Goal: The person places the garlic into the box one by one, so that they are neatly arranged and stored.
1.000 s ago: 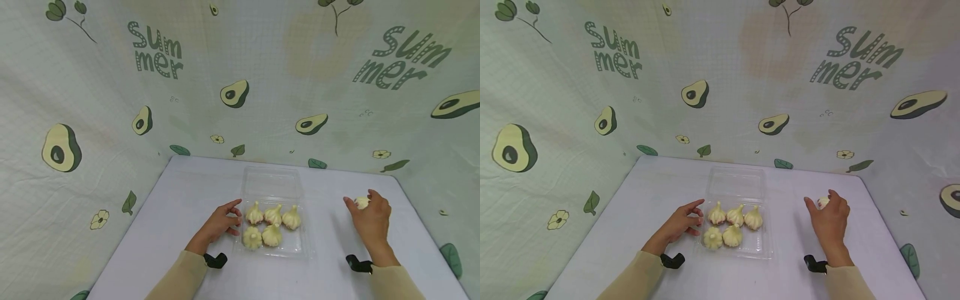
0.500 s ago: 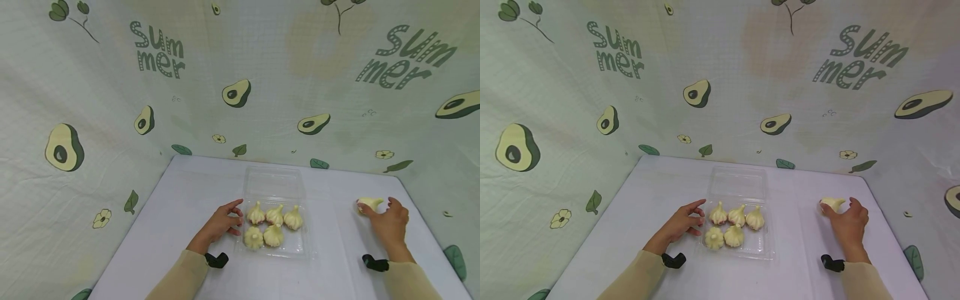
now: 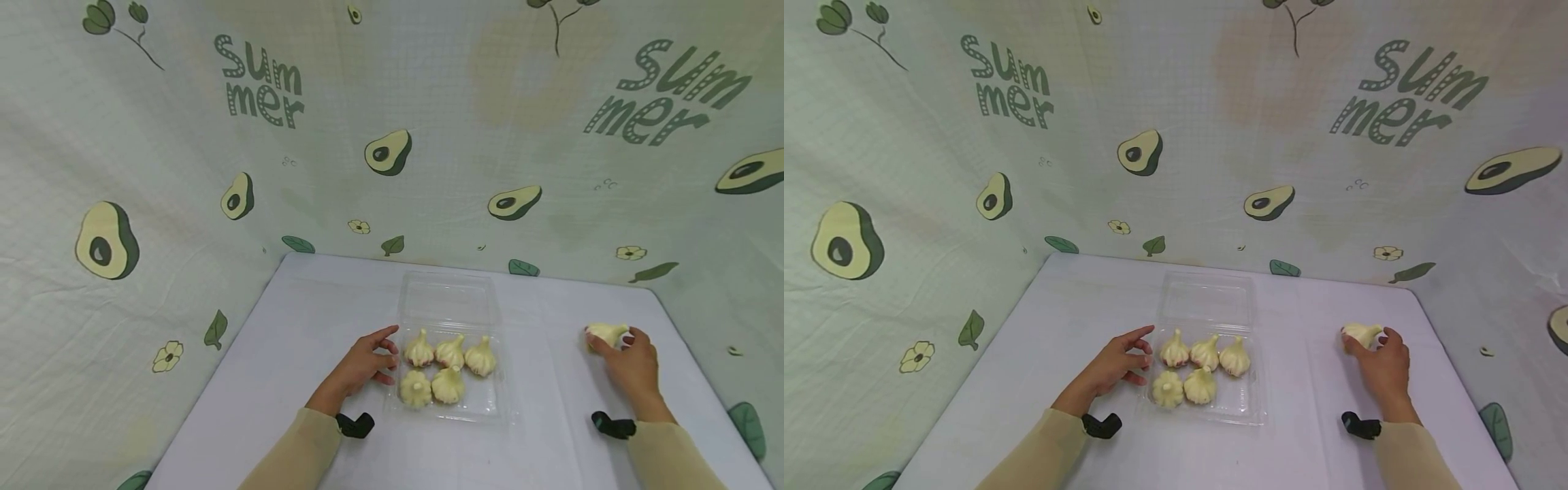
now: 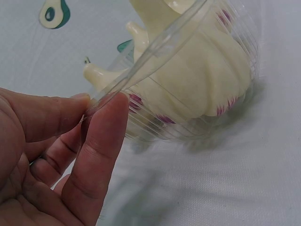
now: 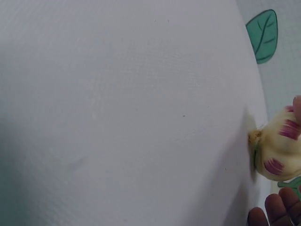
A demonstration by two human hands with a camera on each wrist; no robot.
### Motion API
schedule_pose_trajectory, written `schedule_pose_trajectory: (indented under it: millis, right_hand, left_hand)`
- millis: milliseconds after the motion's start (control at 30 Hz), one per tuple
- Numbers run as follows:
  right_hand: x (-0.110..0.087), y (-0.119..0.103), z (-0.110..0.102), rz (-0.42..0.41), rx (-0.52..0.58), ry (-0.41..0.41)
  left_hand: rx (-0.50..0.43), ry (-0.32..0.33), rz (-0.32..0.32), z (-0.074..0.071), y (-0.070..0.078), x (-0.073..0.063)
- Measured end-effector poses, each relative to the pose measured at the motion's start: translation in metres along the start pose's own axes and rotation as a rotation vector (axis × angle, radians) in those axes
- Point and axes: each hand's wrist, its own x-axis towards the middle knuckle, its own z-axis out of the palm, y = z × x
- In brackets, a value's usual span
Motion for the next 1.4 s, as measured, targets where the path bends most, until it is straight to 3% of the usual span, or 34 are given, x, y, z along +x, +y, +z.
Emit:
schedule_pose_trajectory:
  millis: [500, 733, 933, 1400]
  right_hand:
    - [-0.004, 0.002, 0.001, -0.09, -0.039, -0.021]
    - [-0.008, -0.001, 0.0, -0.067, -0.017, -0.07]
    - [-0.01, -0.001, 0.006, -0.06, 0.028, -0.045]
    - [-0.042, -0.023, 0.014, -0.233, 0.016, 0.009]
  left_hand:
    - [-0.003, -0.001, 0.001, 0.001, 0.001, -0.002]
    - [-0.001, 0.003, -0.003, 0.002, 0.002, -0.002]
    - [-0.008, -0.001, -0.001, 0.002, 0.001, -0.002]
    - [-0.006, 0.006, -0.01, 0.003, 0.002, -0.002]
